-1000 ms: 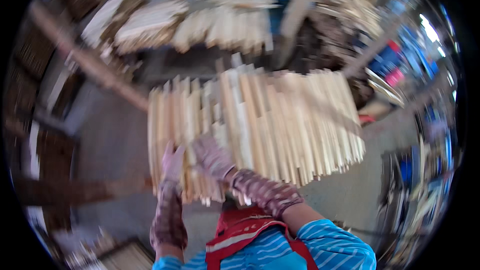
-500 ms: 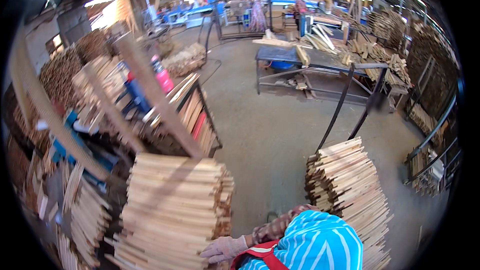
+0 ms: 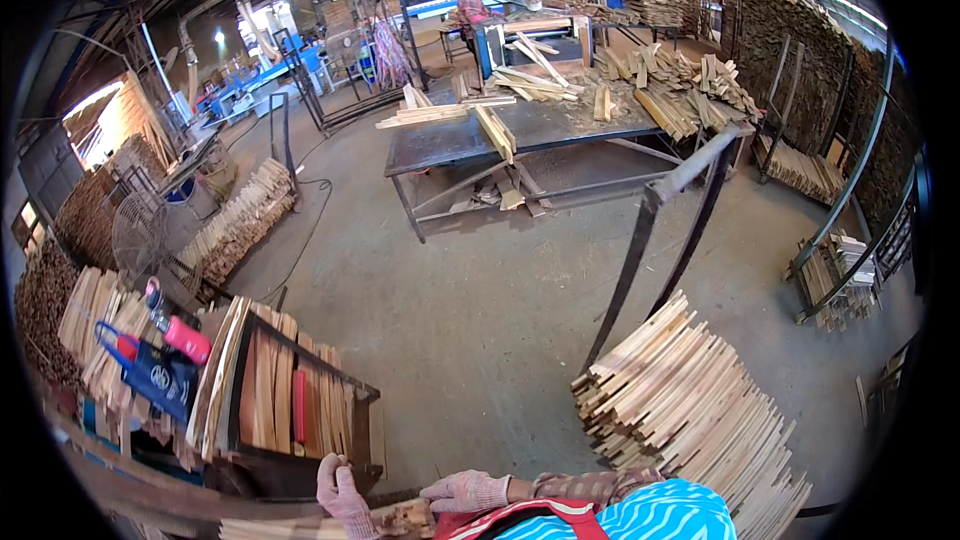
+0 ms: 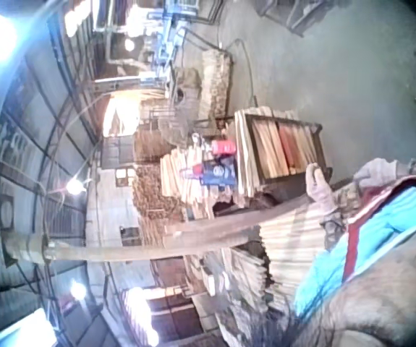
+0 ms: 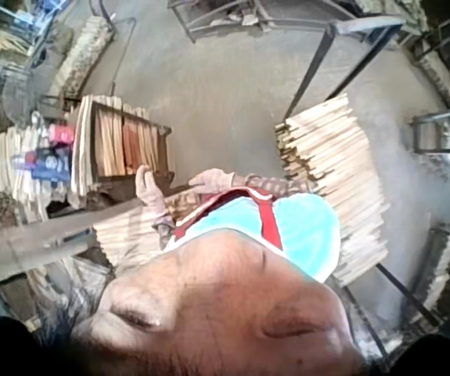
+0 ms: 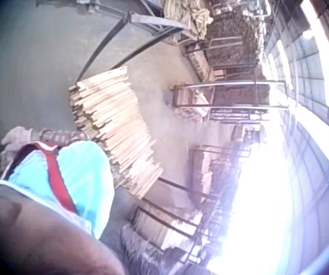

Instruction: The person sorts and stacks wooden planks in a workshop. They pick up planks from a pile on the floor, align them, and place them onto a metal rack. The person wears gloves and an apron while handling the wood.

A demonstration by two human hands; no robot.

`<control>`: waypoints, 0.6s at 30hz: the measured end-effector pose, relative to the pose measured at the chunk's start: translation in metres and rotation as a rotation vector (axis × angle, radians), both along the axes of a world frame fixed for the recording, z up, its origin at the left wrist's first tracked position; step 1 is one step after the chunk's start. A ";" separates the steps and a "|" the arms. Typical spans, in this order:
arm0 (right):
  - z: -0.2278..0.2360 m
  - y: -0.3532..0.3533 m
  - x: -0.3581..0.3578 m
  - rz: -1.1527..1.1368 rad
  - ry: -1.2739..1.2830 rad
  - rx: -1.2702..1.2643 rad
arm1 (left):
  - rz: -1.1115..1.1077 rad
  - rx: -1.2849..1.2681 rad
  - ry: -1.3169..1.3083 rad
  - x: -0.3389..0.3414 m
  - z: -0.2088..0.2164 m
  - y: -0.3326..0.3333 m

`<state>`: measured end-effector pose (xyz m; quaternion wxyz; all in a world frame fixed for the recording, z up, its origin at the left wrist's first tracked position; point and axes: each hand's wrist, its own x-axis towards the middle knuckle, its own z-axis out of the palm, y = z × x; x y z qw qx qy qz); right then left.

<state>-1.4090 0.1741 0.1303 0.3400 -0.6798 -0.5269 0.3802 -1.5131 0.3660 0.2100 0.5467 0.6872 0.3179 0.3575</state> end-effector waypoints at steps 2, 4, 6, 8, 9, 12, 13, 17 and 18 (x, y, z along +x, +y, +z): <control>-0.005 0.012 0.045 0.003 0.018 0.001 | -0.099 -0.028 0.004 0.052 -0.028 0.037; -0.042 0.029 0.088 -0.056 0.014 -0.032 | -0.238 0.074 0.113 0.121 -0.038 0.070; -0.031 0.043 0.149 -0.033 -0.008 -0.134 | -0.319 0.118 0.237 0.189 -0.039 0.088; -0.012 0.063 0.217 -0.062 -0.093 -0.235 | -0.334 0.091 0.294 0.263 -0.057 0.113; -0.005 0.069 0.248 -0.057 -0.160 -0.275 | -0.347 0.064 0.314 0.303 -0.065 0.115; 0.015 0.073 0.343 -0.151 -0.231 -0.313 | -0.566 0.124 0.348 0.425 -0.054 0.099; 0.011 0.065 0.371 -0.271 -0.223 -0.278 | -0.663 0.189 0.411 0.466 -0.042 0.084; -0.021 0.029 0.471 -0.570 -0.170 -0.267 | -1.155 0.194 0.378 0.616 -0.013 0.028; -0.033 0.015 0.492 -0.628 -0.141 -0.280 | -1.211 0.241 0.357 0.651 -0.006 0.011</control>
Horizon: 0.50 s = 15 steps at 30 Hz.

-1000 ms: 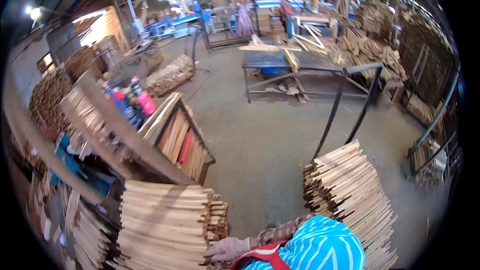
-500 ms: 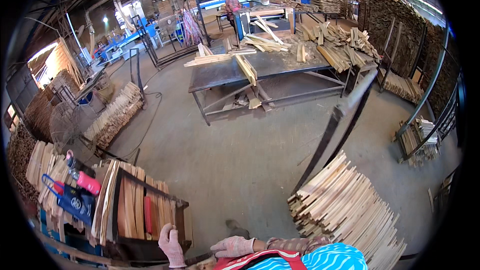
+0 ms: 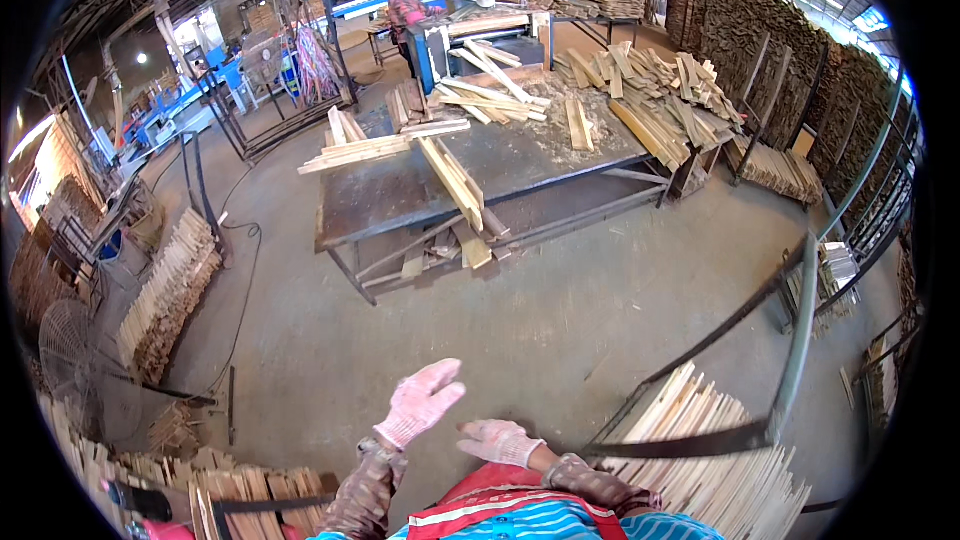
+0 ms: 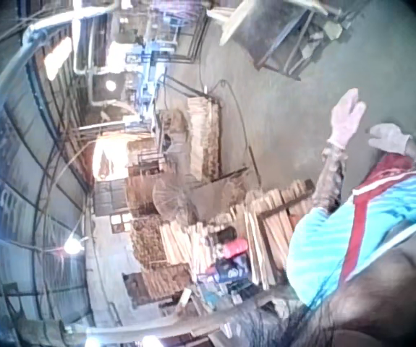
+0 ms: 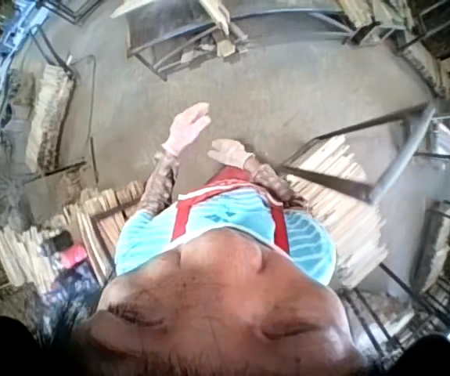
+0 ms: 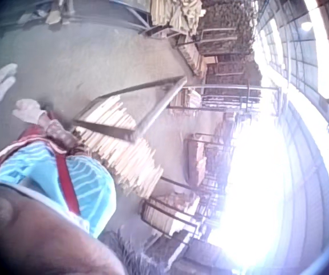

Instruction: The person sorts and stacks wooden planks in a workshop. They pick up planks from a pile on the floor, align them, and place them onto a metal rack. The person wears gloves and an apron while handling the wood.

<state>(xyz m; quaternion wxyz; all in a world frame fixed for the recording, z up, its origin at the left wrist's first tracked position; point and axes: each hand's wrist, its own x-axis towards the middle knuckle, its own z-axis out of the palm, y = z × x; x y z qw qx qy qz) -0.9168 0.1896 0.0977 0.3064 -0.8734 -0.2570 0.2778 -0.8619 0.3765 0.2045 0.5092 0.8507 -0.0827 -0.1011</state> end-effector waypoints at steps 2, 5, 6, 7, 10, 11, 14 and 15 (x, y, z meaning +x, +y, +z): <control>-0.016 -0.027 0.050 -0.031 0.127 -0.037 | -0.117 0.034 -0.058 0.060 0.017 -0.031; -0.031 -0.074 0.118 -0.022 0.167 -0.057 | -0.177 0.087 -0.149 0.139 0.023 -0.072; -0.022 -0.079 0.146 0.008 0.164 -0.085 | -0.113 0.009 -0.095 0.160 0.016 -0.075; -0.009 -0.094 0.173 0.179 0.045 -0.079 | -0.048 -0.069 -0.042 0.180 -0.001 -0.077; -0.016 -0.121 0.257 -0.076 0.023 -0.011 | 0.026 -0.033 -0.019 0.250 -0.007 -0.089; -0.029 -0.136 0.284 -0.063 -0.033 0.019 | 0.040 0.005 -0.006 0.269 -0.011 -0.095; 0.000 -0.161 0.355 -0.151 0.014 0.096 | 0.197 -0.287 0.084 0.341 -0.056 -0.096; 0.014 -0.165 0.383 -0.217 0.052 0.123 | 0.235 -0.359 0.091 0.366 -0.060 -0.105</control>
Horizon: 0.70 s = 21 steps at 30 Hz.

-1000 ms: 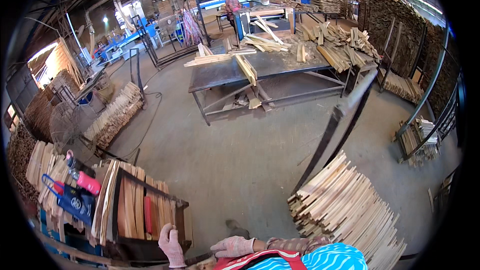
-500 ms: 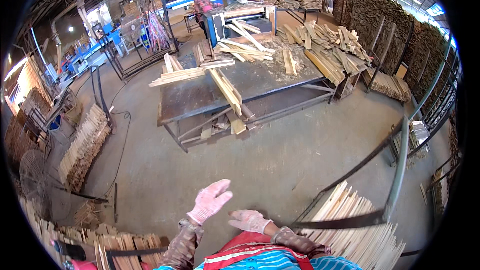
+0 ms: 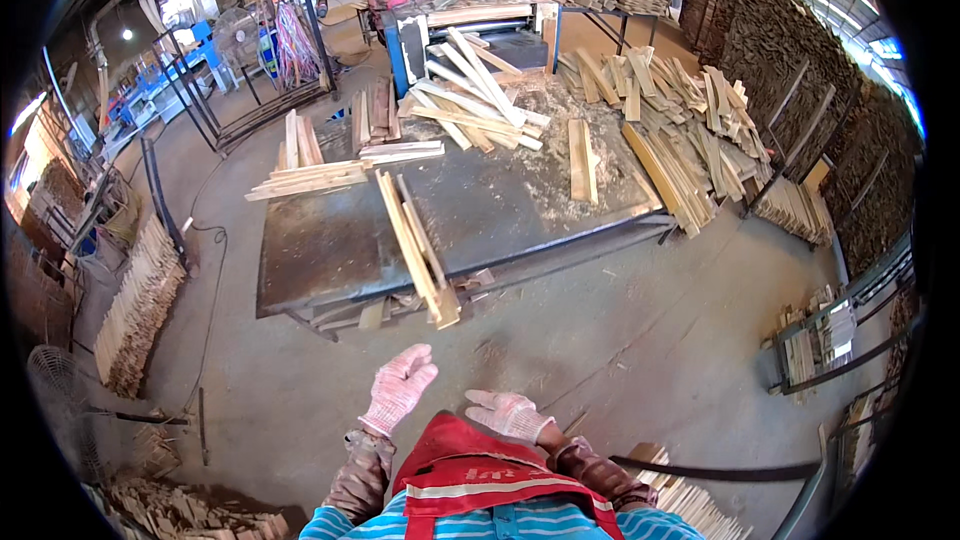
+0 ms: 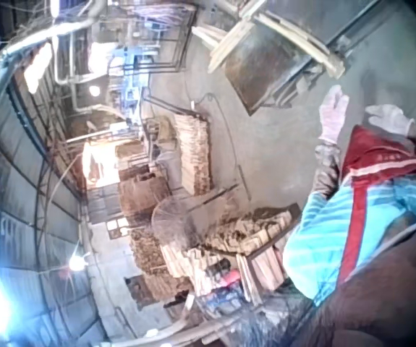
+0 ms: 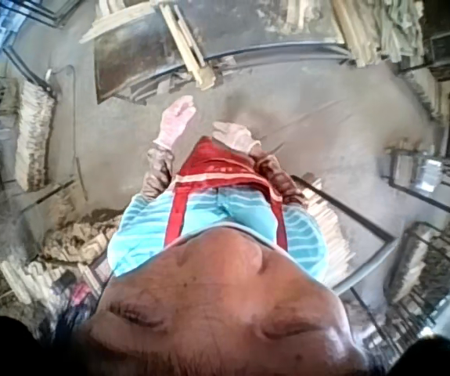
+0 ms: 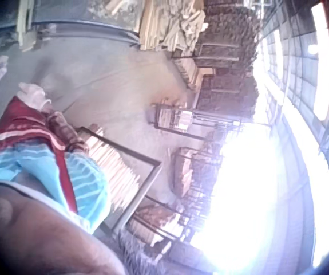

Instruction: The person sorts and stacks wooden planks in a workshop. They pick up planks from a pile on the floor, align them, and place them onto a metal rack. The person wears gloves and an apron while handling the wood.

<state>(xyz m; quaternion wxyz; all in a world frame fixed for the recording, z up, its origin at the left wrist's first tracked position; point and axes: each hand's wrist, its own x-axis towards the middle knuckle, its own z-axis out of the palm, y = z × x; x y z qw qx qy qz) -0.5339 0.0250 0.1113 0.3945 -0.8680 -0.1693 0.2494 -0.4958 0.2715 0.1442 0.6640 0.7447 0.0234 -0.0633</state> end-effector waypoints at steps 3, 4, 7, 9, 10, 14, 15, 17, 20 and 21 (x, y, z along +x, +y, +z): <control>0.002 -0.013 0.080 0.016 -0.073 -0.020 | 0.054 -0.095 0.055 0.080 -0.031 -0.022; 0.003 -0.016 0.106 0.021 -0.088 -0.023 | 0.058 -0.111 0.061 0.106 -0.045 -0.026; -0.006 -0.036 0.184 0.009 -0.015 -0.080 | 0.033 -0.151 0.150 0.197 -0.048 -0.066; 0.022 -0.050 0.227 0.077 0.021 -0.205 | 0.008 -0.189 0.141 0.254 -0.053 -0.090; 0.032 -0.059 0.252 0.117 0.035 -0.266 | 0.003 -0.207 0.131 0.283 -0.053 -0.103; 0.001 -0.123 0.311 -0.305 0.210 -0.054 | -0.226 -0.010 -0.011 0.388 -0.002 -0.166; 0.004 -0.138 0.327 -0.363 0.195 -0.038 | -0.298 -0.047 0.030 0.413 0.020 -0.179; -0.004 -0.169 0.363 -0.407 0.231 0.010 | -0.324 0.058 -0.005 0.456 0.042 -0.196; -0.020 -0.219 0.441 -0.423 0.186 0.092 | -0.241 0.112 -0.007 0.507 0.045 -0.212; -0.029 -0.233 0.470 -0.415 0.165 0.127 | -0.189 0.119 0.010 0.518 0.041 -0.212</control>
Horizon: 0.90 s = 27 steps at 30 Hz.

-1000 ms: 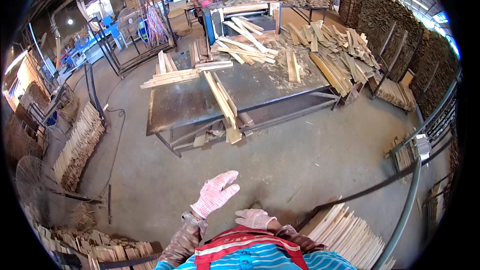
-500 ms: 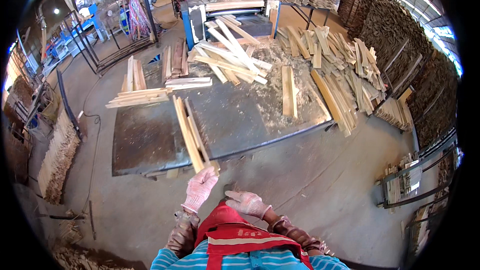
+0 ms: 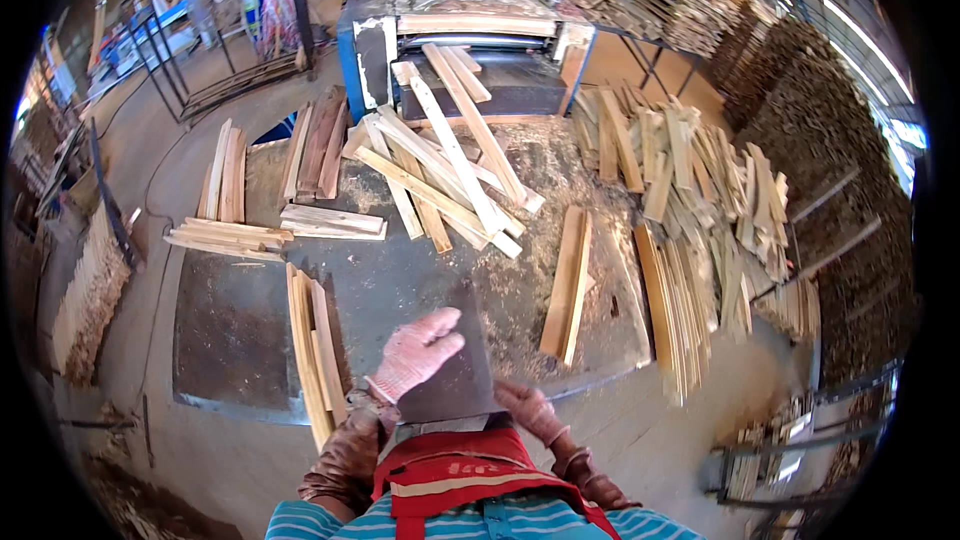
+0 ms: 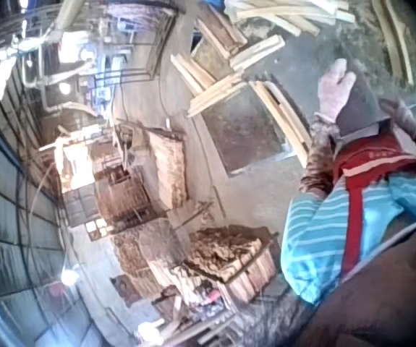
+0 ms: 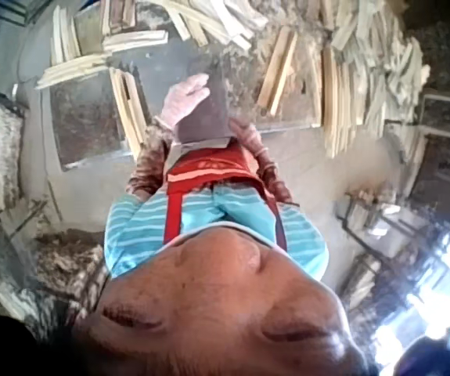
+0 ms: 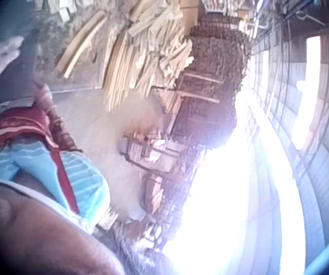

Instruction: The person sorts and stacks wooden planks in a workshop. They pick up planks from a pile on the floor, align them, and place them onto a metal rack. The person wears gloves and an apron while handling the wood.

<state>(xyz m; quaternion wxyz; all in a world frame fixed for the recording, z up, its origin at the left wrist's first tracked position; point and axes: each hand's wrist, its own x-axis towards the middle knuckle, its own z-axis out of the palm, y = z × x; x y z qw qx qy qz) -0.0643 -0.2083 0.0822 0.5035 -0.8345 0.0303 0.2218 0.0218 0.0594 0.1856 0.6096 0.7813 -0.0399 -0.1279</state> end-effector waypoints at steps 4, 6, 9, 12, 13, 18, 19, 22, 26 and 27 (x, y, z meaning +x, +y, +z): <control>-0.001 -0.049 0.160 -0.047 -0.362 0.146 | 0.361 0.022 0.094 0.031 -0.054 -0.002; 0.021 -0.051 0.230 -0.178 -0.361 0.250 | 0.501 0.028 0.235 0.045 -0.072 -0.006; 0.004 -0.059 0.326 -0.067 -0.311 0.112 | 0.505 -0.079 0.258 0.073 -0.091 -0.020; -0.031 -0.043 0.402 -0.027 -0.306 -0.169 | 0.502 -0.199 0.274 0.131 -0.111 -0.034; -0.038 -0.033 0.422 -0.012 -0.309 -0.190 | 0.482 -0.218 0.261 0.160 -0.115 -0.036; -0.061 0.026 0.462 0.074 -0.302 -0.275 | 0.628 -0.459 0.146 0.306 -0.191 -0.058; -0.081 0.035 0.467 0.050 -0.391 -0.231 | 0.627 -0.551 0.106 0.331 -0.197 -0.067; -0.089 0.051 0.473 -0.042 -0.337 -0.237 | 0.606 -0.639 0.147 0.400 -0.184 -0.082; -0.067 0.050 0.461 0.234 -0.463 -0.375 | 0.619 -0.670 0.143 0.403 -0.205 -0.077; -0.058 0.047 0.455 0.363 -0.452 -0.445 | 0.674 -0.598 0.144 0.396 -0.211 -0.079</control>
